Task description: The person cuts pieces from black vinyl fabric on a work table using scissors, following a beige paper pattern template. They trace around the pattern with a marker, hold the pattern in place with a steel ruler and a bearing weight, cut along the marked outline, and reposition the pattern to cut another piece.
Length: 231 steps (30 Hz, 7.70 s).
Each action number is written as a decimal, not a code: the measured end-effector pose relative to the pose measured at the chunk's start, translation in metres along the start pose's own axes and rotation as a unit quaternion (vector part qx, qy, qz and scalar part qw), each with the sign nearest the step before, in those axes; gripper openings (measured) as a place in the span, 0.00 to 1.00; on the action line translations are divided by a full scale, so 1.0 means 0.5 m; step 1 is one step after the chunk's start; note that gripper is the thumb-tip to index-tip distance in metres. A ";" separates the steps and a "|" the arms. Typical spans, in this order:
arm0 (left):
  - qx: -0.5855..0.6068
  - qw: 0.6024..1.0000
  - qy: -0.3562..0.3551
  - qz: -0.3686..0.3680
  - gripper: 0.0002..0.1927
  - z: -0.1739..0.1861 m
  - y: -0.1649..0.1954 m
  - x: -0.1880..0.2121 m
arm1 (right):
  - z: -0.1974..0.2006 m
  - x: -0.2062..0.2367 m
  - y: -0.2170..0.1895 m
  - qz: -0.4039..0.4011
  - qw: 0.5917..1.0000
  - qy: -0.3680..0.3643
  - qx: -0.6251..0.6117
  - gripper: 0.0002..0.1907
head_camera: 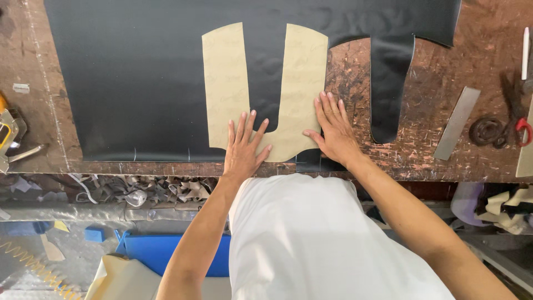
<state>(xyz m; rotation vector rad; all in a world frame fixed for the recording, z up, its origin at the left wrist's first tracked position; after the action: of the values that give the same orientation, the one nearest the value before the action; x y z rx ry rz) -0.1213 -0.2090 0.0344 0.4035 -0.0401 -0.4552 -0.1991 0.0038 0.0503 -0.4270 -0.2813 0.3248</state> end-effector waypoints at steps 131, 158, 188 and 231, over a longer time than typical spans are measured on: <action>-0.005 0.999 -0.015 -0.046 0.37 -0.029 0.033 -0.052 | -0.004 0.023 0.056 -0.048 0.998 -0.007 -0.046 0.37; -0.035 0.989 -0.031 -0.140 0.40 -0.015 0.007 -0.135 | 0.004 0.028 0.058 -0.034 0.998 -0.008 -0.053 0.33; -0.020 0.982 -0.088 -0.164 0.36 -0.017 0.020 -0.155 | 0.004 0.029 0.062 -0.026 0.998 -0.009 -0.055 0.35; -0.036 0.980 -0.055 -0.190 0.34 -0.022 0.021 -0.092 | 0.012 0.031 0.073 -0.031 0.996 -0.008 -0.083 0.38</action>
<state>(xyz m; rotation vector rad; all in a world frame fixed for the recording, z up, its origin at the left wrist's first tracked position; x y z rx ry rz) -0.1566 -0.1763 0.0307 0.3140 -0.0530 -0.8531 -0.1960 0.0431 0.0423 -0.5789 -0.3376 0.2447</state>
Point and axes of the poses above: each hand's wrist, its own x-axis away from the middle knuckle, its own z-axis out of the back of the hand, y = z × x, the point moved 8 cm from there along -x, towards the middle knuckle, and after that the axes turned 15 degrees about -z, right-handed, at the moved point
